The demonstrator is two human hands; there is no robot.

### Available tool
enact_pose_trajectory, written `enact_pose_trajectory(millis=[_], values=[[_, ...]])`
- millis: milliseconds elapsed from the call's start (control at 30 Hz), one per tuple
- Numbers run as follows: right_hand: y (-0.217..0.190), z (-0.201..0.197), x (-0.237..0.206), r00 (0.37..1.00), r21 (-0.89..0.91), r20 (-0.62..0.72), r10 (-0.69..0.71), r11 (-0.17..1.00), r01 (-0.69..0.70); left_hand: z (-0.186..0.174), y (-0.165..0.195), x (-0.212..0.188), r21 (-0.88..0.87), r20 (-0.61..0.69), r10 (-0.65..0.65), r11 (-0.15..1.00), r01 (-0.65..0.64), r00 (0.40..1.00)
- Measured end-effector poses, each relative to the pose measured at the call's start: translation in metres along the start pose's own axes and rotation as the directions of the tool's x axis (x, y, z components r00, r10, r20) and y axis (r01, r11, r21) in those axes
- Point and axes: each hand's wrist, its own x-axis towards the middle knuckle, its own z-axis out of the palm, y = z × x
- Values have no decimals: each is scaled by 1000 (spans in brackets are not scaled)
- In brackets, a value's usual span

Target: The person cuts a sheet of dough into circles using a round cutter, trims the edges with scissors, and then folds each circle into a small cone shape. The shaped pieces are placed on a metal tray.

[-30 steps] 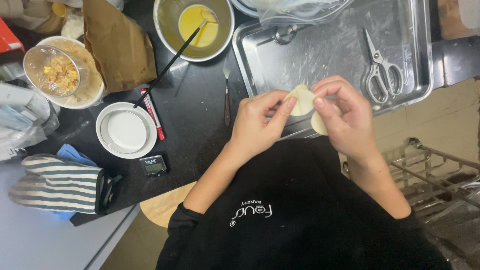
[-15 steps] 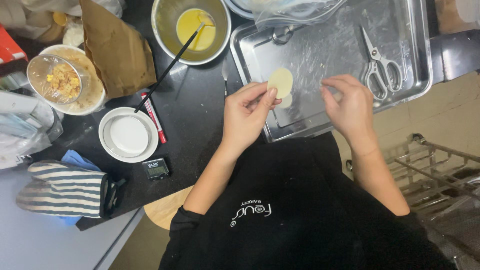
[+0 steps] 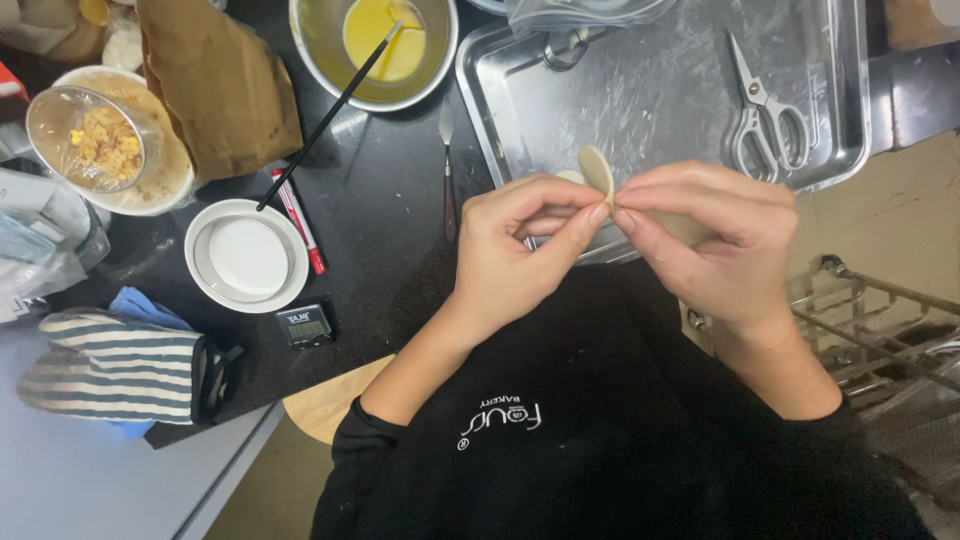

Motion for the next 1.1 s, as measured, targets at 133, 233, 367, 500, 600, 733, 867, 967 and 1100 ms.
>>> enact_pose_trajectory(millis=[133,233,367,500,600,733,867,967,1100], values=[[-4,-3,0,1000,-11,19,7,1000,-7,0,16,-1,127,14,67,990,-68,998],[-8,-4,4,999,2,35,8,1000,-8,-1,24,-1,177,29,111,978,-114,993],[-16,-4,10,999,-13,35,14,1000,-14,-3,28,-1,211,35,148,966,-152,988],[-22,-4,15,999,-32,27,20,999,-20,-4,30,-2,239,46,179,953,-185,983],[-23,-4,17,999,-22,34,-2,1000,3,-3,31,-3,244,39,193,950,-196,980],[-23,-4,17,999,-12,39,8,1000,-7,-1,33,-2,335,35,248,910,-245,968],[-23,-5,17,999,1,46,13,1000,-13,-2,36,-2,445,62,315,841,-309,947],[-23,-5,15,998,-4,53,20,1000,-20,-2,37,-4,476,71,341,814,-333,937],[-23,-5,16,997,14,66,31,999,-32,-2,37,-4,457,65,340,826,-331,938]])
